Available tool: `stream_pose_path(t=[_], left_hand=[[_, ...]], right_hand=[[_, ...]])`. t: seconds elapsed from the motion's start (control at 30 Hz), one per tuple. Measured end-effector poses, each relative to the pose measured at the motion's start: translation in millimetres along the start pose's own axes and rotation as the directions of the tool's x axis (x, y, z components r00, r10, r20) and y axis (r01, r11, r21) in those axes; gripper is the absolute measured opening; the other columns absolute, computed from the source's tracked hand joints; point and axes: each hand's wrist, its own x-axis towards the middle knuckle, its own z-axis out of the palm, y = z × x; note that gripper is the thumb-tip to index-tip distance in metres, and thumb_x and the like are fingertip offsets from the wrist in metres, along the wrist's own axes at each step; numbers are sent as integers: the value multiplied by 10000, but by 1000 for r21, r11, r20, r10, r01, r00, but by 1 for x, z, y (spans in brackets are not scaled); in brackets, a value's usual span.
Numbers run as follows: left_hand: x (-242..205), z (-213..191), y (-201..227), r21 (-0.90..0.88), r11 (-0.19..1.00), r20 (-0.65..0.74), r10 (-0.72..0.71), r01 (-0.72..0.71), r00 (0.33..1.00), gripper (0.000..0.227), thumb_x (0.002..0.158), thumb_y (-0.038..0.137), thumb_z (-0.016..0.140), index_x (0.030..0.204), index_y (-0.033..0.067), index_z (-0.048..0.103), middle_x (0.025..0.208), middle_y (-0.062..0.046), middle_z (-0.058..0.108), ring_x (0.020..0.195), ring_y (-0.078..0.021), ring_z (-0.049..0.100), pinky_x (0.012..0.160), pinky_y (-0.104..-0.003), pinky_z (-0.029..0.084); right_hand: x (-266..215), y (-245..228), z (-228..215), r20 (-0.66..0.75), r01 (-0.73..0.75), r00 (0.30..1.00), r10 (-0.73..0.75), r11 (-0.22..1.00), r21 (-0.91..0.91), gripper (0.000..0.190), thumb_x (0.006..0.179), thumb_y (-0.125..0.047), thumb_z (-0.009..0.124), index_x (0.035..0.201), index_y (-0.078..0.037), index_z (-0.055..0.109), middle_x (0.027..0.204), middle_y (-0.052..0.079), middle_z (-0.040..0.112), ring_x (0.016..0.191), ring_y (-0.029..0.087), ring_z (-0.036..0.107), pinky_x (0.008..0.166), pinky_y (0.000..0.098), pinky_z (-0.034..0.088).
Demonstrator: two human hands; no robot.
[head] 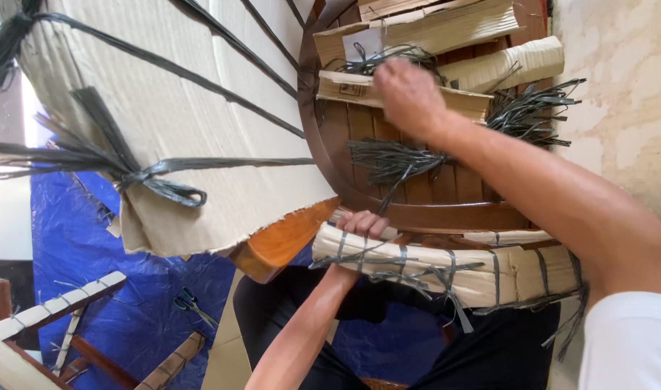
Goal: Bundling and tying furniture components with plastic strips.
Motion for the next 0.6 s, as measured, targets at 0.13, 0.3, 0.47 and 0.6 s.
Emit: stream_pose_path(t=[0.13,0.3,0.47,0.6], left_hand=[[-3,2,2,24,1000,5,-6,5,1000,352,986,453,654,1193,177,583,1140,-12,613,1148,-212,618,1078,-426,407],[-6,8,0,24,1000,-24,-11,11,1000,379,973,462,664,1203,172,587,1125,-20,593,1151,-211,607,1091,-426,393],[-22,23,-5,61,998,-4,3,-3,1000,347,910,359,689,1207,209,589,1138,0,608,1180,-193,617,1106,-421,414],[-21,18,-5,-43,999,-53,13,-15,999,335,875,314,718,1164,167,635,1128,-34,632,1149,-231,623,1028,-452,456]], right_hand=[[36,34,1,-391,93,893,-222,942,-323,592,734,-35,670,1320,31,621,1340,203,671,1173,302,609,986,390,513],[52,9,-2,-134,53,988,-77,983,-175,478,866,-214,748,1268,24,648,1162,232,697,1163,363,596,1017,527,451],[38,19,-20,-137,5,990,-15,997,-71,236,1052,-242,658,1118,-26,724,1114,199,736,1020,307,673,943,482,527],[-12,3,-102,-24,-192,974,227,873,449,232,1099,-210,544,1214,-46,662,911,155,721,695,248,651,643,434,539]])
